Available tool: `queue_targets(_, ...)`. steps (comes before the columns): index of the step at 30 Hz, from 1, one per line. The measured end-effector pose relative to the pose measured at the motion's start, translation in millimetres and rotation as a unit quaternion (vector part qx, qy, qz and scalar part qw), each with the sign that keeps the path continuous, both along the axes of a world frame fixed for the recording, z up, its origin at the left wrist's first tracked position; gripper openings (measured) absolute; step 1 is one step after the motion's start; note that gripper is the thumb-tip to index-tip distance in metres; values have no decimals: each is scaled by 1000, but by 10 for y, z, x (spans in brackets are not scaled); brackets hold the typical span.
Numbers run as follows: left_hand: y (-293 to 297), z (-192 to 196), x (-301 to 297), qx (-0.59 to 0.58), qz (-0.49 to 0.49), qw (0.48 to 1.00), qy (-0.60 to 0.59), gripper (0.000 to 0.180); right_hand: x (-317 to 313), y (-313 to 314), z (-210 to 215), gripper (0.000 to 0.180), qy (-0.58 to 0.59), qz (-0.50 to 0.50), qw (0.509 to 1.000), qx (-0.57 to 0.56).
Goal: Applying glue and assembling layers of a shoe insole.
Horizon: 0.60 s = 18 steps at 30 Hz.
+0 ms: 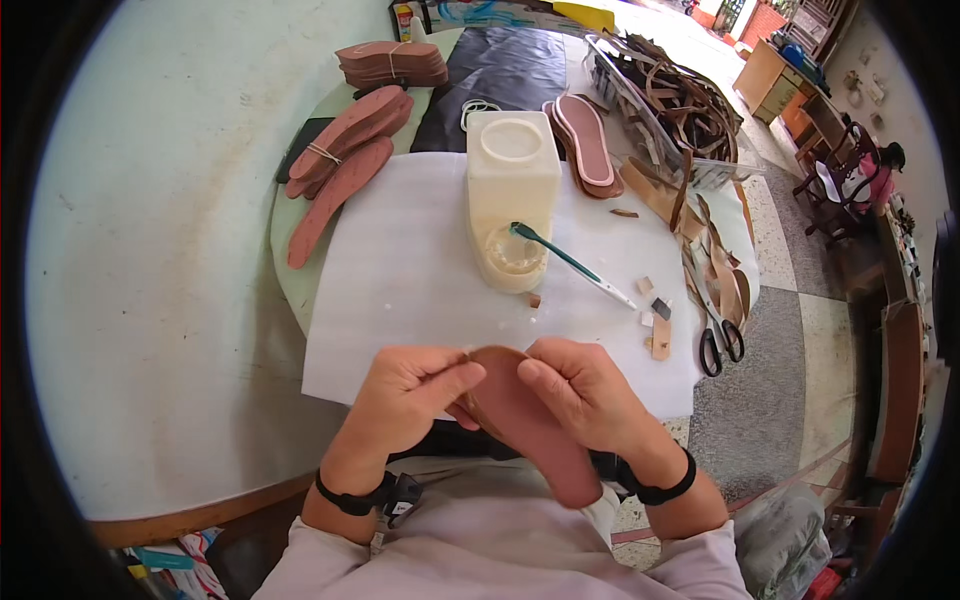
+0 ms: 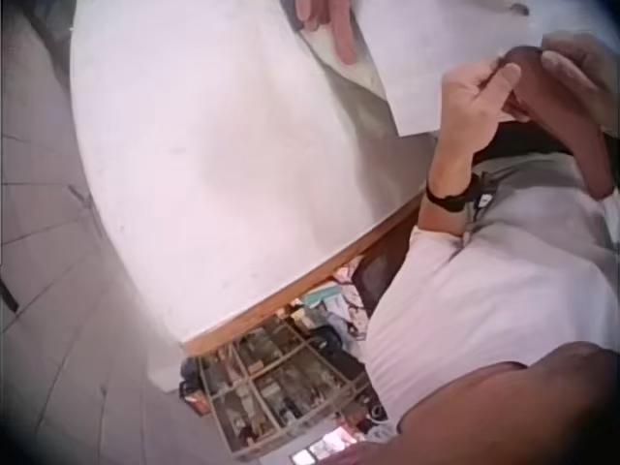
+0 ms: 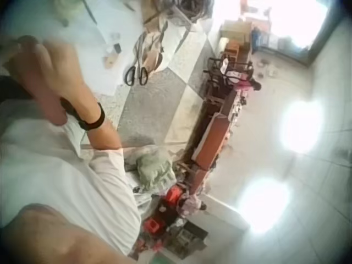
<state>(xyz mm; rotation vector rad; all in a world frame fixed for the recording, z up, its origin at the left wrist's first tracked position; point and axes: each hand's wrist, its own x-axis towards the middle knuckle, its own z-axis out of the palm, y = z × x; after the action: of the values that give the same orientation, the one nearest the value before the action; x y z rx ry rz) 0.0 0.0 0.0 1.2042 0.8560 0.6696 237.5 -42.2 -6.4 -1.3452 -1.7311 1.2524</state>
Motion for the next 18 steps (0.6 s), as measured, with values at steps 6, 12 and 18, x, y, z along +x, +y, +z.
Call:
queue_targets(6, 104, -29, -136, 33, 203, 973, -104, 24, 128, -255, 289, 30, -19, -25, 996, -79)
queue_targets(12, 150, -118, -187, 5, 215, 973, -89, 28, 295, -366, 315, 20, 9, -5, 986, -166)
queue_targets(18, 119, -159, -180, -38, 154, 973, -166, 31, 267, -321, 345, 16, -134, 53, 988, -54)
